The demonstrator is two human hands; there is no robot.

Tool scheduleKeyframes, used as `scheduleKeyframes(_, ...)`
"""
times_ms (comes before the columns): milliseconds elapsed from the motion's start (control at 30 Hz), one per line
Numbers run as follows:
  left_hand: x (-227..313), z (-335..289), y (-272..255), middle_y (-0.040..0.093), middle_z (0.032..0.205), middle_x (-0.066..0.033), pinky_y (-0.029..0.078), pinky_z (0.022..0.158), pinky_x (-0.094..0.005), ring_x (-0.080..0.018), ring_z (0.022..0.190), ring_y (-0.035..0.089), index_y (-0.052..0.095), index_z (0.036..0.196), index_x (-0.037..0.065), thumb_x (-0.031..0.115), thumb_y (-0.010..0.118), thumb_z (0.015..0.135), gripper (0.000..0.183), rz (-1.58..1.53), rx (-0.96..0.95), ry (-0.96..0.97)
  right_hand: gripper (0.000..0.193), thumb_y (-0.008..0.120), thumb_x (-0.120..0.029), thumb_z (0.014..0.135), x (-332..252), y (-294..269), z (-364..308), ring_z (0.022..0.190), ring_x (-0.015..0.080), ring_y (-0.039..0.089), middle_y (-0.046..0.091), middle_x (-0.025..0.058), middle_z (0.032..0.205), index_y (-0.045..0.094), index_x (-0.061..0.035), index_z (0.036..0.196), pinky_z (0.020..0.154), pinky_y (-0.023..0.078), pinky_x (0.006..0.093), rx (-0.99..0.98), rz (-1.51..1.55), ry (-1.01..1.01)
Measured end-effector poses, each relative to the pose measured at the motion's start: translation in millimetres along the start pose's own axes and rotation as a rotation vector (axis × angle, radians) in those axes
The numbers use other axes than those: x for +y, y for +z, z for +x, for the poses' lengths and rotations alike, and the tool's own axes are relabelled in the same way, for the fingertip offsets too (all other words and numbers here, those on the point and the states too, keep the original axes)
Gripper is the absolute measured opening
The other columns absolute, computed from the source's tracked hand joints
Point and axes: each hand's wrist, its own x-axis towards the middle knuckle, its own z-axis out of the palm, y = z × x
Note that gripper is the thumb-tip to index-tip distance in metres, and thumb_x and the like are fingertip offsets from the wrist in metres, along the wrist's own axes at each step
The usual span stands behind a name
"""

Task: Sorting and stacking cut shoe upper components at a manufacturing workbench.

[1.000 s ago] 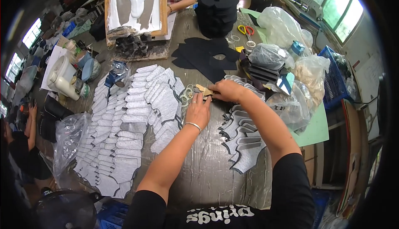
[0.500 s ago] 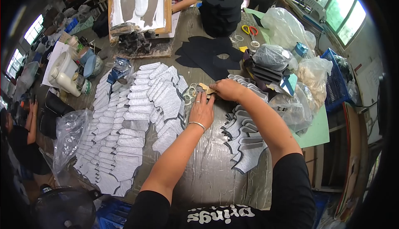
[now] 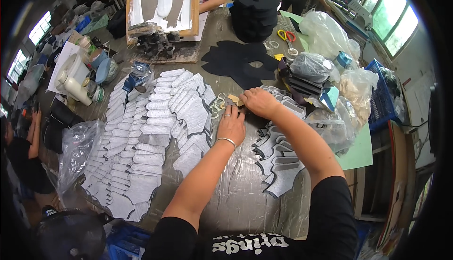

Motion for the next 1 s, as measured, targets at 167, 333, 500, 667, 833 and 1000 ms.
scheduleKeyframes(167,-1,2,3,0.047,0.129,-0.0227,0.043,0.100,-0.0430,-0.0390,0.129,0.041,0.051,0.134,0.005,0.015,0.060,0.082,0.054,0.040,-0.079,-0.025,0.015,0.058,-0.020,0.082,6,-24,-9,0.079,0.0225,0.065,0.064,0.0073,0.082,0.065,-0.0068,0.087,0.072,0.049,0.0334,-0.042,-0.070,-0.030)
scheduleKeyframes(333,5,5,2,0.045,0.134,-0.0219,0.041,0.104,-0.0432,-0.0378,0.132,0.038,0.047,0.139,0.007,0.017,0.060,0.083,0.058,0.034,-0.103,-0.038,0.029,0.057,-0.006,0.083,32,-77,-49,0.086,0.0302,0.066,0.069,0.0150,0.096,0.064,0.0019,0.109,0.080,0.051,0.0366,-0.054,0.441,0.349)
scheduleKeyframes(500,-5,1,4,0.046,0.134,-0.0216,0.035,0.109,-0.0453,-0.0405,0.132,0.038,0.048,0.138,0.006,0.012,0.061,0.082,0.058,0.047,-0.073,-0.055,0.024,0.052,-0.013,0.097,-4,-96,-88,0.077,0.0097,0.060,0.065,0.0063,0.092,0.058,0.0042,0.113,0.073,0.052,0.0241,0.101,1.808,0.911)
scheduleKeyframes(667,33,-14,-62,0.051,0.130,-0.0182,0.035,0.109,-0.0464,-0.0360,0.131,0.041,0.049,0.132,0.000,0.003,0.061,0.083,0.050,-0.059,0.182,0.003,0.024,0.053,-0.014,0.097,-78,-106,-113,0.077,0.0112,0.062,0.066,0.0085,0.096,0.056,0.0020,0.114,0.071,0.051,0.0242,0.246,2.094,0.998)
scheduleKeyframes(833,76,-85,-89,0.060,0.114,-0.0064,0.045,0.085,-0.0270,-0.0125,0.101,0.056,0.048,0.128,0.004,0.029,0.061,0.096,0.042,-1.899,-0.157,-0.617,0.025,0.051,-0.011,0.097,-165,-122,-122,0.082,0.0197,0.064,0.066,0.0119,0.100,0.057,0.0034,0.117,0.075,0.052,0.0300,0.245,1.972,0.853)
scheduleKeyframes(1000,107,-137,-85,0.061,0.110,-0.0103,0.046,0.091,-0.0352,-0.0215,0.103,0.058,0.054,0.110,0.007,0.028,0.050,0.102,0.022,-1.976,0.044,-0.719,0.040,0.058,-0.006,0.091,-241,-130,-133,0.098,0.0327,0.064,0.063,0.0227,0.106,0.048,0.0067,0.128,0.086,0.049,0.0392,0.406,1.037,0.694)
